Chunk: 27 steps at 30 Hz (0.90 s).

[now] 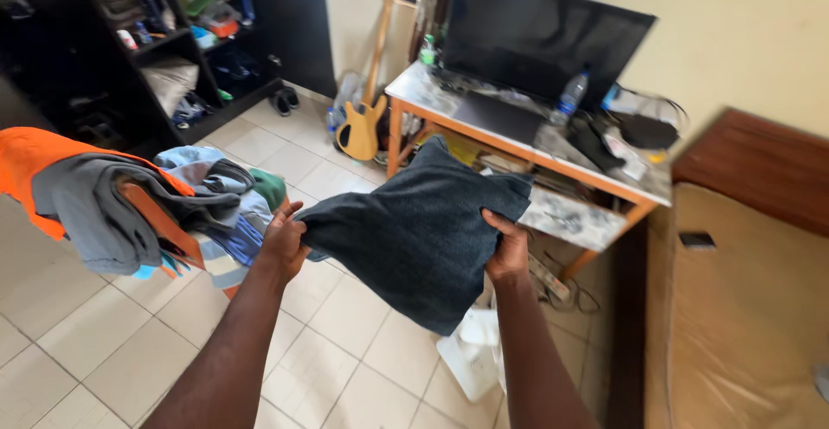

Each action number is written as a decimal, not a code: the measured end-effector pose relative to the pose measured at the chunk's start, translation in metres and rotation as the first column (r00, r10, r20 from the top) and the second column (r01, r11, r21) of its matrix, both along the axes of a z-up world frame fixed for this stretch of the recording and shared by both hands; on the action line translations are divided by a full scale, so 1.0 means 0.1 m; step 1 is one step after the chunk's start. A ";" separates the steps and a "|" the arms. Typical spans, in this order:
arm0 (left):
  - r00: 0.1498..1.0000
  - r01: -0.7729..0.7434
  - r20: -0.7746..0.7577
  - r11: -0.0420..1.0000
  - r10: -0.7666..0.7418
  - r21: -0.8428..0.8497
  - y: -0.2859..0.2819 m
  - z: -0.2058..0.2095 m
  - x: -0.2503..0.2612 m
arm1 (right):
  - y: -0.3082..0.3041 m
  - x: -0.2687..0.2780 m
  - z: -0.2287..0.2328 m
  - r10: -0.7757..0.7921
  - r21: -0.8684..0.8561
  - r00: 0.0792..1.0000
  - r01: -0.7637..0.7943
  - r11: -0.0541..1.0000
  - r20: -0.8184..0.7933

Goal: The person folds a dark t-shirt, a pair of dark pants, an orange t-shirt, and a pair of grey sweatpants. They place each folded item into a wardrobe shelf. The person retrieves the pants from a bed before folding them.

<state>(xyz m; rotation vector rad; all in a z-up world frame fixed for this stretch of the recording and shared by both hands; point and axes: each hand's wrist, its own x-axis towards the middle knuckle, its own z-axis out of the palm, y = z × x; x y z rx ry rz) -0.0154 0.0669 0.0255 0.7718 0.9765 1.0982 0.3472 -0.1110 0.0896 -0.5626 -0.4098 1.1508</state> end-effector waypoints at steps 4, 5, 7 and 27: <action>0.978 -0.035 -0.204 0.999 0.036 0.006 0.36 0.20 -0.07 | 0.71 -0.04 -0.06 0.031 -0.037 0.999 -0.032 0.999 -0.026; 0.931 0.019 -0.363 0.999 -0.027 -0.025 0.47 0.15 -0.07 | 0.83 -0.02 -0.11 0.032 -0.040 0.999 -0.033 0.999 -0.023; 0.753 0.118 -0.638 0.987 -0.161 -0.110 0.81 0.04 -0.13 | 1.17 -0.03 -0.17 0.079 -0.004 0.995 -0.080 0.997 -0.054; 0.663 0.475 -0.748 0.769 0.007 0.428 4.18 0.82 -0.10 | 4.15 -0.18 0.22 0.400 -0.078 0.915 -0.403 0.912 -0.049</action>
